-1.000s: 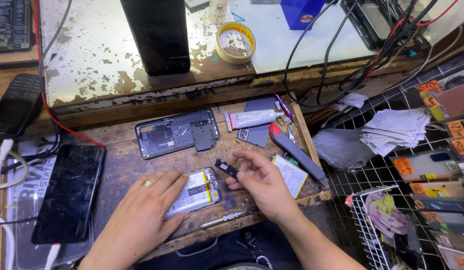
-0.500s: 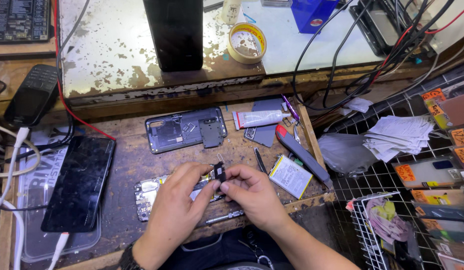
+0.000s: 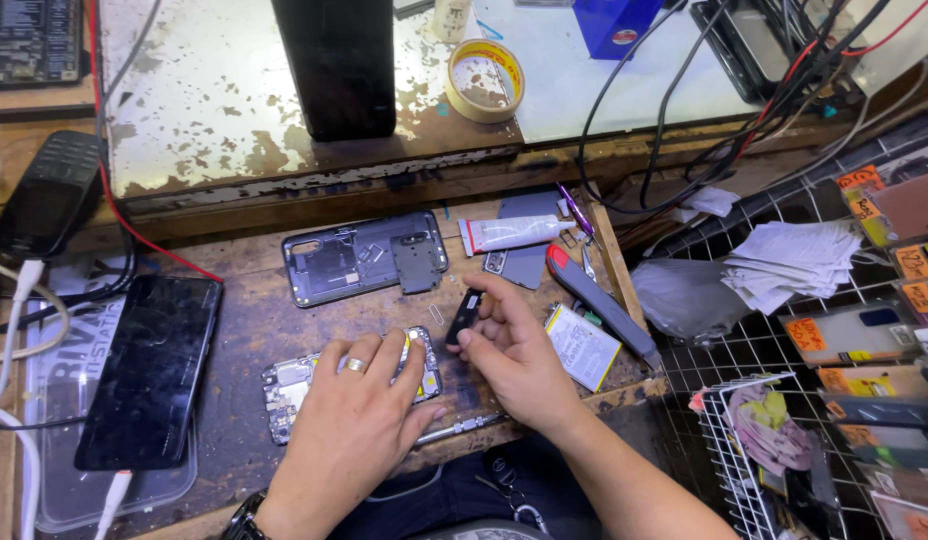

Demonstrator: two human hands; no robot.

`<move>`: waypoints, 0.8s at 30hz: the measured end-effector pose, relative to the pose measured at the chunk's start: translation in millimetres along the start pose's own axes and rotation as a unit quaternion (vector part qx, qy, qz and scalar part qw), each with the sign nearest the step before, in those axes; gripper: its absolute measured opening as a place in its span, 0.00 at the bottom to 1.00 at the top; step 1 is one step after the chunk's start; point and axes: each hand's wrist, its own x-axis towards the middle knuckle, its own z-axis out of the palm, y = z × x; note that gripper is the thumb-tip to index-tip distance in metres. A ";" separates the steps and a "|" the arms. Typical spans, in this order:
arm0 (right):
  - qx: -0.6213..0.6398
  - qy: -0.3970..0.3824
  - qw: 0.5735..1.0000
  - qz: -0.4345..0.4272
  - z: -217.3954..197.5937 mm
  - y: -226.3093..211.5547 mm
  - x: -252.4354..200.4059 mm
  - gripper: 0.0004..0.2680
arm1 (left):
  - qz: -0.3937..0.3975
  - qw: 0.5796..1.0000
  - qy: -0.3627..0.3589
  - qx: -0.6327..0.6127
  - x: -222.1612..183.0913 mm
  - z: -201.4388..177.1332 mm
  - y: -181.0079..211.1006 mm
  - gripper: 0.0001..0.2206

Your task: The person disassembles a mobile phone on a repair bench, removes internal components using a screwdriver, and tests the screen by turning the device on.

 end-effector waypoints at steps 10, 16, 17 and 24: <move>-0.333 -0.132 0.933 -0.029 3.2 -22.3 3.7 0.13 | -0.038 0.998 0.013 -0.045 -10.1 -2.8 -2.7 0.28; -0.344 -0.148 0.926 -0.046 7.6 -26.9 9.5 0.15 | -0.056 0.996 0.031 -0.060 -20.8 3.3 -1.0 0.23; -0.354 -0.153 0.921 -0.059 8.0 -28.0 12.9 0.15 | -0.050 0.996 0.036 -0.062 -19.3 4.3 -1.8 0.22; -0.358 -0.173 0.917 -0.047 3.8 -28.0 16.8 0.13 | -0.018 0.999 0.017 -0.049 -22.8 9.2 1.0 0.17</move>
